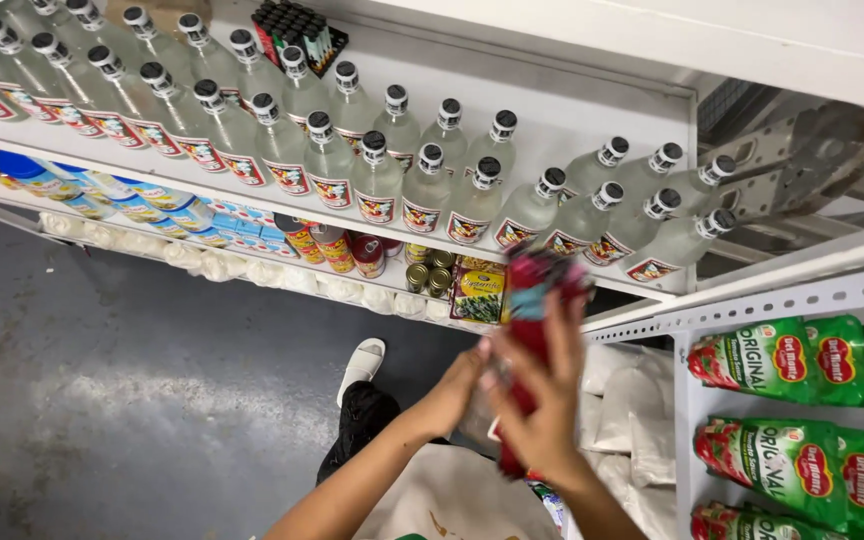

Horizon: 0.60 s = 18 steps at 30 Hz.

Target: Wiping dust off of glass bottles and canned goods on grocery store shelves using a cloth.

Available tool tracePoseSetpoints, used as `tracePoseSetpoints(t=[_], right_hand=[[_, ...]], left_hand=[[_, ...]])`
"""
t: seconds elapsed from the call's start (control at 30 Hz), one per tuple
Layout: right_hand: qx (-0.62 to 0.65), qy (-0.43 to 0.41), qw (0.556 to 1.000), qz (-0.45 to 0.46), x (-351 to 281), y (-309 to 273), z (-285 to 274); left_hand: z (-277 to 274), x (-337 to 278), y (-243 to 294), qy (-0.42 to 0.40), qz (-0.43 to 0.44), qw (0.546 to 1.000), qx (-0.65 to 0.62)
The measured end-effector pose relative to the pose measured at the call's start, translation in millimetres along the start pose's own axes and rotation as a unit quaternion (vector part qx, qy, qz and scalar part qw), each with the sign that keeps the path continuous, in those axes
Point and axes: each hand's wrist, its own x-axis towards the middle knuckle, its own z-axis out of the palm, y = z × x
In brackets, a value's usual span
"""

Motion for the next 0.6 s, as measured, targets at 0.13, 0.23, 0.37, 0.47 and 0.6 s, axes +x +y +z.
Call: tracePoseSetpoints(t=[0.13, 0.23, 0.37, 0.47, 0.6], right_hand=[[0.152, 0.058, 0.978, 0.131, 15.4, 42.2, -22.2], [0.472, 0.062, 0.859, 0.189, 13.1, 60.5, -19.5], [0.825, 0.003, 0.562, 0.065, 19.9, 58.4, -17.3], [0.682, 0.028, 0.715, 0.152, 1.8, 59.8, -26.9], [0.256, 0.019, 0.915, 0.310, 3.8, 34.5, -22.8]], left_hand=[[32.0, -6.0, 11.1, -0.053, -0.080, 0.995, 0.014], [29.4, -8.6, -32.7, -0.070, -0.200, 0.962, -0.174], [30.9, -14.7, -51.9, -0.157, -0.251, 0.864, -0.408], [39.9, -28.2, 2.0, -0.042, -0.242, 0.951, -0.186], [39.2, -27.7, 10.2, 0.012, 0.013, 0.962, 0.271]])
